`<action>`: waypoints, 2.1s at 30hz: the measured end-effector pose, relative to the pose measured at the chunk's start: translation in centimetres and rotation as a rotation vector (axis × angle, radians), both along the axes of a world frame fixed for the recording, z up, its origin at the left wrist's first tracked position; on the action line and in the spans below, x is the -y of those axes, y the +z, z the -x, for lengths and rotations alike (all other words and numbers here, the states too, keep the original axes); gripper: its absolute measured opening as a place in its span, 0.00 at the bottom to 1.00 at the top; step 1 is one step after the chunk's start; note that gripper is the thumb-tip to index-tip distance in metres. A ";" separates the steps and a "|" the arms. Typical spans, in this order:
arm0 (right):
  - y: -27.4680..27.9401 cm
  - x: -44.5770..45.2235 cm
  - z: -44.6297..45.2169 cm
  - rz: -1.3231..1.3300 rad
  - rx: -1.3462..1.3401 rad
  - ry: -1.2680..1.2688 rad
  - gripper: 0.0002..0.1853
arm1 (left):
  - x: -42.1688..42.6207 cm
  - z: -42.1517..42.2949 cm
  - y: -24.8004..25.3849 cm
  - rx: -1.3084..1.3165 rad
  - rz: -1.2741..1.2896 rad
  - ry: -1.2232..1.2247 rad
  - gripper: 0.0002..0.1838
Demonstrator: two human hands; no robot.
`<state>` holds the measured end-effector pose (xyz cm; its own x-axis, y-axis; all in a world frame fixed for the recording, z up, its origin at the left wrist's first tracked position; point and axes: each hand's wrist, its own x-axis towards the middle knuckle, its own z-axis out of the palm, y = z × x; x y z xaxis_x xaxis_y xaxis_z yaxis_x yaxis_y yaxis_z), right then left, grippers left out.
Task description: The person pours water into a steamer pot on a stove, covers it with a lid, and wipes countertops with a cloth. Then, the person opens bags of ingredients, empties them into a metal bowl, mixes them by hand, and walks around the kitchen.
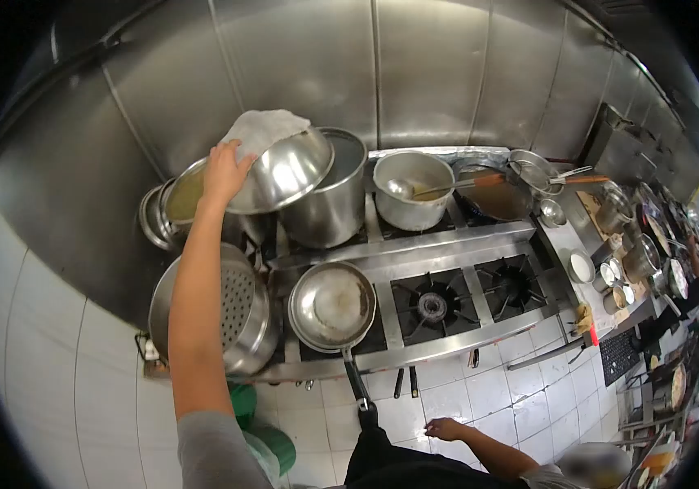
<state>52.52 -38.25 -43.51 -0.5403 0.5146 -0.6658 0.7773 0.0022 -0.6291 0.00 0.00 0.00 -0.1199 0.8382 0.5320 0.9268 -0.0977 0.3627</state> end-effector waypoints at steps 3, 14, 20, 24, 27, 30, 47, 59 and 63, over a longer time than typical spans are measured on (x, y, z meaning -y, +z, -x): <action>-1.3 -1.2 -0.4 -0.109 -0.061 -0.213 0.19 | -7.0 2.9 1.8 -0.404 -0.183 -0.049 0.20; 0.2 10.6 -8.7 0.396 0.132 -1.360 0.13 | -18.6 7.6 8.2 0.196 -0.500 -0.009 0.09; 3.4 9.7 -2.4 0.421 0.027 -1.254 0.19 | -23.2 8.3 18.3 1.240 -0.635 -0.210 0.12; 5.2 7.3 -1.6 0.335 -0.011 -1.158 0.19 | -17.8 5.5 27.4 1.220 -0.758 -0.585 0.10; 7.1 3.9 -2.6 0.196 -0.175 -1.185 0.18 | -13.2 1.8 31.7 1.302 -0.582 -0.854 0.09; 13.8 -4.5 -2.2 -0.311 -0.249 -1.000 0.16 | -8.8 -4.9 32.0 1.083 -0.341 -1.057 0.08; 41.8 5.8 -11.2 -1.065 -0.745 -1.036 0.07 | 25.8 -47.0 6.6 0.604 0.817 -1.668 0.04; 38.9 30.2 -17.2 -1.206 -0.145 -1.528 0.10 | 46.6 -67.7 -0.1 0.426 0.811 -2.248 0.04; 40.4 34.1 -16.5 -1.287 -0.300 -1.854 0.09 | 49.2 -69.3 -0.2 0.406 0.951 -2.303 0.06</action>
